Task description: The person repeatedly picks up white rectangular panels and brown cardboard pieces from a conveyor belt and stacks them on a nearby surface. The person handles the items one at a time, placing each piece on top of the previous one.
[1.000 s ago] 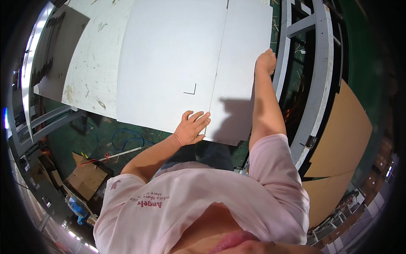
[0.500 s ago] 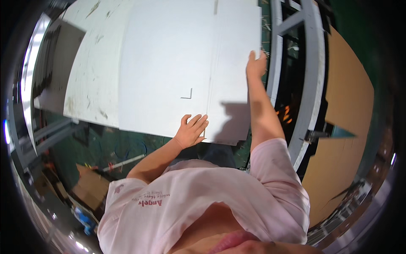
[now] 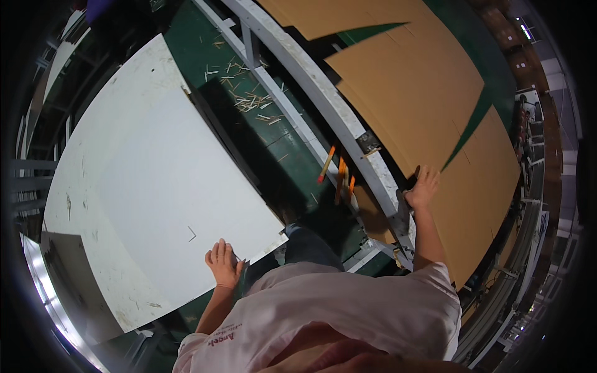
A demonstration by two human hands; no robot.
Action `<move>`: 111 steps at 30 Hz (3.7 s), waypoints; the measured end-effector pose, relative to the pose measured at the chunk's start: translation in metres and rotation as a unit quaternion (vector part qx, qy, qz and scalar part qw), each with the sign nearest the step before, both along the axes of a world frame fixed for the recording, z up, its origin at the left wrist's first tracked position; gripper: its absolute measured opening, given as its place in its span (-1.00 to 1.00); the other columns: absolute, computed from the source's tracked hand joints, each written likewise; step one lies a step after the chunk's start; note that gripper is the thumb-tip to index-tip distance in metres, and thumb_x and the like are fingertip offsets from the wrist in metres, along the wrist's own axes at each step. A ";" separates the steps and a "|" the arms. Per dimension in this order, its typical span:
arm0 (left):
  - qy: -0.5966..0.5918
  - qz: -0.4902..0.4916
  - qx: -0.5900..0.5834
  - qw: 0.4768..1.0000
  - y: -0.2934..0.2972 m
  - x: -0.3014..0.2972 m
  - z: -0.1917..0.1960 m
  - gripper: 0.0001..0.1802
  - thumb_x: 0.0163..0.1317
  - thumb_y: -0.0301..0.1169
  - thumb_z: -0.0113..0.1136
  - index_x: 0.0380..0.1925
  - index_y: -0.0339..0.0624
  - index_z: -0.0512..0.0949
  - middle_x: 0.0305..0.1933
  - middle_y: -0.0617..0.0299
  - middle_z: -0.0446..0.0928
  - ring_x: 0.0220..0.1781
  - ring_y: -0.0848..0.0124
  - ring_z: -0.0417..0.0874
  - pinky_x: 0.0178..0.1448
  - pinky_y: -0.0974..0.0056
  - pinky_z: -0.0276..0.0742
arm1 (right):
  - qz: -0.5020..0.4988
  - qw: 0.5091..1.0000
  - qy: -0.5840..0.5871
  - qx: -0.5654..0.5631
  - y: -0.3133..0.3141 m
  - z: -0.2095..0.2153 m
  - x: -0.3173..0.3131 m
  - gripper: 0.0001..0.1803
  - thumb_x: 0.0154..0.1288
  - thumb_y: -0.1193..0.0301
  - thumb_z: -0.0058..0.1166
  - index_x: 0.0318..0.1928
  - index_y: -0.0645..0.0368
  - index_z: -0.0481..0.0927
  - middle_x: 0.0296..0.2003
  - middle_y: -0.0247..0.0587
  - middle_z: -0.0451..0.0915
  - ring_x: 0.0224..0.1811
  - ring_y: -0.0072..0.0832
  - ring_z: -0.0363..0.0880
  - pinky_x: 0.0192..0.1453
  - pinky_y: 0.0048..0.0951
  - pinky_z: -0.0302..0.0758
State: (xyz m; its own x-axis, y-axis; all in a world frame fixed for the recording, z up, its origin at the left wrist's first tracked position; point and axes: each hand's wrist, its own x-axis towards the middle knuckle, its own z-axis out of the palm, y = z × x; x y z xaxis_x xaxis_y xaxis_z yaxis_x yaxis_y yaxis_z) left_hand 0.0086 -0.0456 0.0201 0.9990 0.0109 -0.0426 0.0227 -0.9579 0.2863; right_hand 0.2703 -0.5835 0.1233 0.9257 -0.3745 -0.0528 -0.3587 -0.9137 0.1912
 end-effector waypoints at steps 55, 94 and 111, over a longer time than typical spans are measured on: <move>-0.119 0.139 -0.202 0.962 0.022 -0.049 0.064 -0.25 -0.08 -0.36 0.37 0.20 -0.19 0.35 0.28 -0.06 0.30 0.37 -0.03 0.27 0.39 0.03 0.25 | 0.293 0.712 0.416 0.484 0.464 -0.096 -0.134 -0.75 0.15 0.45 0.20 -0.22 0.37 0.51 -0.43 -0.14 0.60 -0.43 -0.54 0.57 -0.44 -0.38 0.48; -0.195 0.248 -0.043 0.948 0.129 0.002 -0.019 -0.57 0.03 -0.39 0.31 -0.07 -0.26 0.49 0.10 -0.07 0.48 0.26 -0.07 0.39 0.39 -0.13 0.19 | 0.510 0.787 -0.058 0.342 0.504 -0.116 0.021 -0.26 -0.05 0.11 0.40 0.12 0.23 0.52 0.37 0.06 0.21 0.44 0.05 0.05 0.46 -0.09 0.06; -0.009 0.661 -0.264 0.702 0.434 0.067 -0.038 -0.16 0.21 0.30 0.00 -0.10 -0.41 0.62 0.04 -0.11 0.59 0.12 0.09 0.56 0.17 0.16 0.42 | 0.111 0.662 0.267 0.691 0.480 -0.092 0.115 -0.26 -0.18 0.56 0.45 0.10 0.37 0.40 -0.09 -0.08 0.56 -0.03 -0.34 0.55 0.07 -0.37 0.53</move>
State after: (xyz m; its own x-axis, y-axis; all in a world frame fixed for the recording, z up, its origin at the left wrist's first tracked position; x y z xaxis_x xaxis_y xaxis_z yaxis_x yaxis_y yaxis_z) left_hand 0.0759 0.3884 -0.0177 0.1304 0.9167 -0.3777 0.7845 0.1375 0.6047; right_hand 0.3852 -0.1038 0.0317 0.6605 0.5166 -0.5448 -0.4046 -0.3664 -0.8379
